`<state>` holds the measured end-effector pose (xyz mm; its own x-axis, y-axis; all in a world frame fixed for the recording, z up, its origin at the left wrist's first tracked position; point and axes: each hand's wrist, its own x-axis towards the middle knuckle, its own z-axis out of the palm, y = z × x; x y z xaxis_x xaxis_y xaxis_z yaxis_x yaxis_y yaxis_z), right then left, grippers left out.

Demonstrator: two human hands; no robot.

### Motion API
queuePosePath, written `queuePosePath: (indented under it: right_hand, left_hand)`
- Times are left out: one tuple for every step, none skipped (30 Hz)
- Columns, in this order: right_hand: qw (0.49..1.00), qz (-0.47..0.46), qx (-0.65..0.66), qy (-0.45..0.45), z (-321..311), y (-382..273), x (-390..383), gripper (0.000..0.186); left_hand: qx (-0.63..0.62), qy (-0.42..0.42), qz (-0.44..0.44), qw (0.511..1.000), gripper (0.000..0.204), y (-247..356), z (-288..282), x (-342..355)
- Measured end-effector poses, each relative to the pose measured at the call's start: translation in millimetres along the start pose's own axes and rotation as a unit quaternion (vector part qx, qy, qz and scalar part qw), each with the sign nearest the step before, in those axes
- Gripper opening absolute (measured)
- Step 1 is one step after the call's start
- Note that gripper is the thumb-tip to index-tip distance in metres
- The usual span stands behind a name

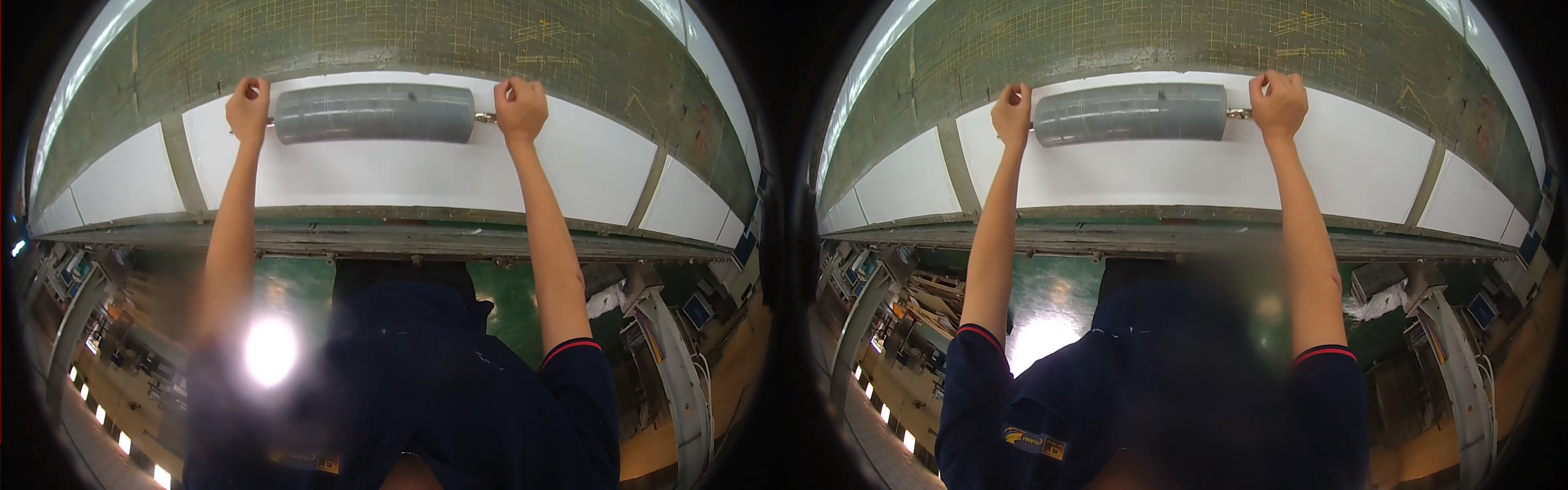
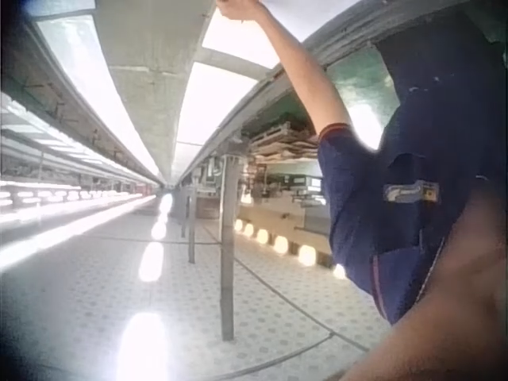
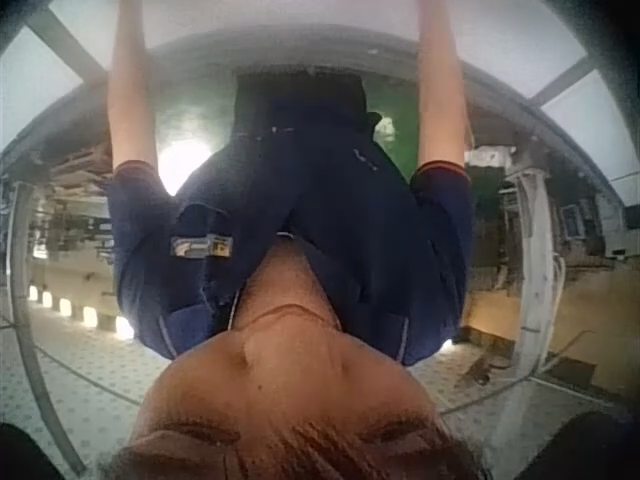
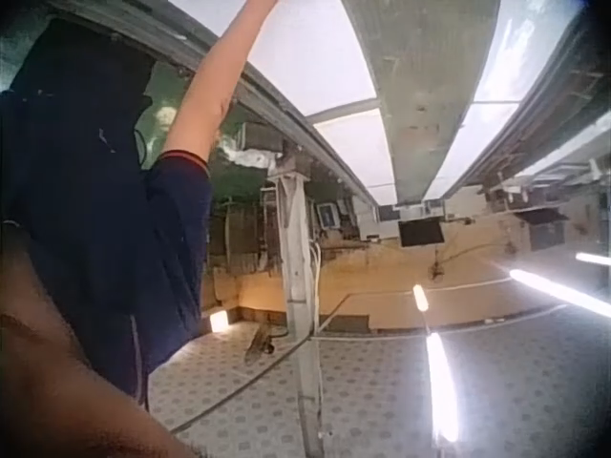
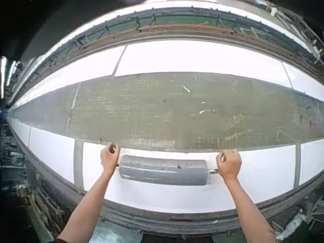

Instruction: The person is manually operating a piece of machinery in a print shop, likely a screen printing press, by moving a roller back and forth across a screen.

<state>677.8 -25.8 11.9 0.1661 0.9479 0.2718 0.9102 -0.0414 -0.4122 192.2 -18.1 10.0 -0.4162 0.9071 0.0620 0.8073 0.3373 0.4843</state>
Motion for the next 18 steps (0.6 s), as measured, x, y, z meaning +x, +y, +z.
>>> queuePosePath:
  right_hand:
    - [0.999, -0.022, -0.023, -0.010, -4.5, 3.1, -23.1, 0.021]
    - [0.998, -0.043, -0.050, -0.018, -9.3, 8.4, -46.5, 0.020]
    - [0.998, -0.042, -0.048, -0.020, -16.3, 10.7, -71.3, 0.020]
    - [0.998, -0.041, -0.042, -0.021, -23.8, 10.4, -95.8, 0.020]
    - [0.996, -0.042, -0.067, -0.035, -30.9, 11.2, -120.0, 0.021]
    - [0.994, -0.043, -0.089, -0.047, -36.9, 9.8, -142.9, 0.022]
    - [0.992, -0.042, -0.096, -0.064, -46.2, 9.6, -164.9, 0.024]
    - [0.991, -0.041, -0.100, -0.081, -52.4, 7.9, -183.3, 0.026]
    - [0.991, -0.045, -0.101, -0.073, -54.0, 12.3, -200.0, 0.026]
    - [0.991, -0.059, -0.089, -0.080, -56.6, 17.6, -217.7, 0.028]
    - [0.991, -0.074, -0.077, -0.085, -58.5, 22.3, -233.7, 0.030]
    - [0.991, -0.077, -0.077, -0.077, -64.4, 22.0, -244.0, 0.030]
    - [0.988, -0.099, -0.063, -0.103, -69.4, 21.3, -250.3, 0.031]
    - [0.983, -0.121, -0.050, -0.129, -74.3, 20.5, -255.0, 0.032]
    - [0.976, -0.116, -0.081, -0.168, -78.4, 29.1, -259.6, 0.037]
    - [0.977, -0.119, -0.082, -0.158, -84.6, 29.6, -262.5, 0.037]
    - [0.972, -0.094, -0.079, -0.199, -90.5, 30.5, -264.5, 0.040]
    - [0.966, -0.074, -0.073, -0.236, -95.6, 27.9, -260.3, 0.043]
  left_hand:
    - [-0.001, 0.000, 0.009, 1.000, 0.028, -9.3, -6.9, -20.1]
    - [0.010, -0.004, 0.017, 1.000, 0.031, -11.3, -10.4, -42.2]
    - [0.018, -0.016, 0.033, 0.999, 0.032, -20.0, -15.6, -63.0]
    - [0.028, -0.024, 0.047, 0.998, 0.034, -31.2, -22.9, -84.1]
    - [0.022, -0.030, 0.052, 0.998, 0.034, -42.5, -26.4, -104.8]
    - [0.018, -0.033, 0.057, 0.998, 0.035, -54.2, -31.4, -124.4]
    - [0.047, -0.007, 0.097, 0.994, 0.034, -57.1, -32.5, -143.1]
    - [0.078, -0.003, 0.125, 0.989, 0.033, -64.8, -36.4, -159.9]
    - [0.104, -0.004, 0.144, 0.984, 0.035, -71.4, -39.9, -174.6]
    - [0.132, -0.007, 0.162, 0.978, 0.038, -81.5, -44.5, -192.5]
    - [0.131, 0.001, 0.162, 0.978, 0.038, -92.3, -51.6, -209.0]
    - [0.188, -0.046, 0.139, 0.971, 0.041, -106.1, -55.1, -222.0]
    - [0.243, -0.090, 0.116, 0.959, 0.044, -110.4, -58.7, -230.9]
    - [0.239, -0.079, 0.118, 0.961, 0.044, -112.4, -60.1, -239.4]
    - [0.232, -0.094, 0.090, 0.964, 0.047, -105.0, -57.1, -242.8]
    - [0.228, -0.113, 0.059, 0.965, 0.049, -95.7, -63.2, -249.7]
    - [0.177, -0.124, 0.025, 0.976, 0.051, -84.0, -66.5, -255.9]
    - [0.173, -0.110, 0.028, 0.978, 0.051, -83.1, -69.1, -266.8]
